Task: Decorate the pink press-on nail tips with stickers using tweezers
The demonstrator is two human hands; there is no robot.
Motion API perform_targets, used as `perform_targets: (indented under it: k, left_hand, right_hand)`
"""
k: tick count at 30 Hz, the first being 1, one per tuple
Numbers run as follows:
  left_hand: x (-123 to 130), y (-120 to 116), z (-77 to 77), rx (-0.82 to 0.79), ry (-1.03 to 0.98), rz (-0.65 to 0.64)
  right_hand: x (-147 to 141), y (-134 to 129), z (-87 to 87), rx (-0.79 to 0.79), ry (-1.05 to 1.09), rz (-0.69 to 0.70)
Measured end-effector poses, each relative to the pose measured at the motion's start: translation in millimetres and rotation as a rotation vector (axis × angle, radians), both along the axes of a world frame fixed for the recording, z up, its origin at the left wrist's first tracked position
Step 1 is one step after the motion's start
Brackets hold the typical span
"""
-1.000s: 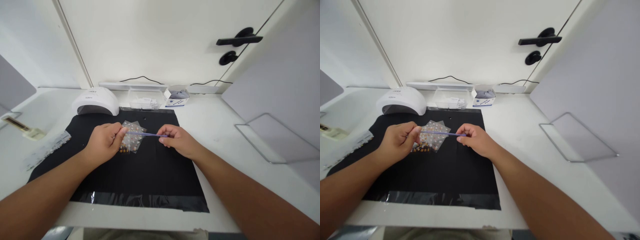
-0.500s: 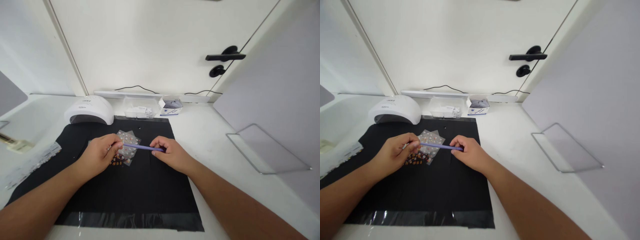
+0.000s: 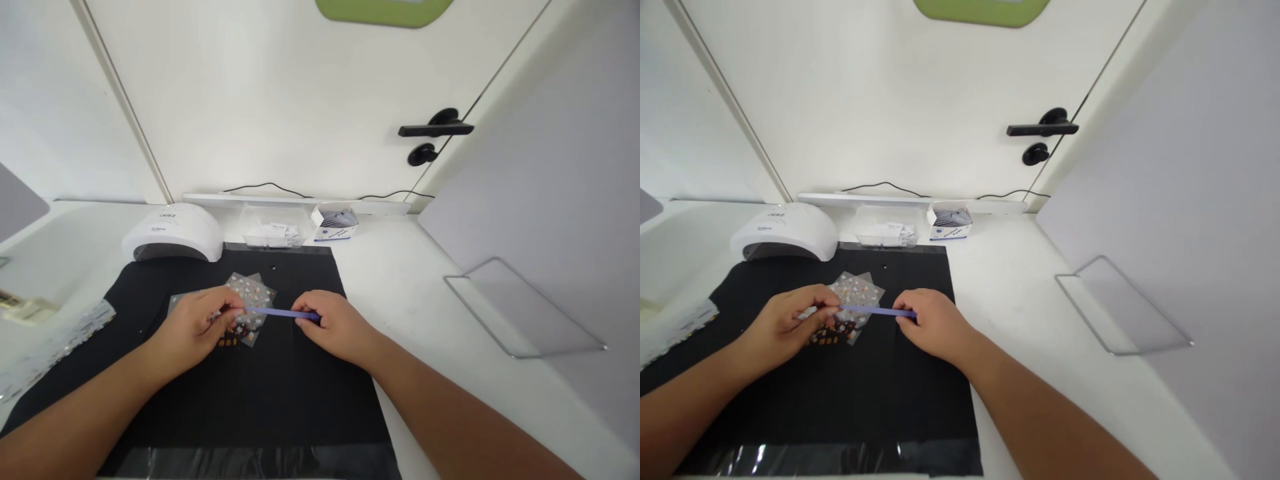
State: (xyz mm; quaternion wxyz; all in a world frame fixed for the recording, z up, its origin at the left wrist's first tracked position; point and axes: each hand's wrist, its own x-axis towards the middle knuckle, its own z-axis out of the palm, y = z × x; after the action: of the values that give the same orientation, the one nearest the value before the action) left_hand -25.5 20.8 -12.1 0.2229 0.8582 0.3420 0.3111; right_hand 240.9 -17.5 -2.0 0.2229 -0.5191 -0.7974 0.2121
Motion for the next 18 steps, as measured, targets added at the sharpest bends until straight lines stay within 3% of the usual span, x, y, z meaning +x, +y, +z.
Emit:
perform_targets:
  k: [18]
  left_hand:
    - [7.0, 7.9, -9.4, 0.025, -0.077, -0.071]
  right_hand:
    - [5.1, 0.0, 1.5, -0.040, -0.034, 0.051]
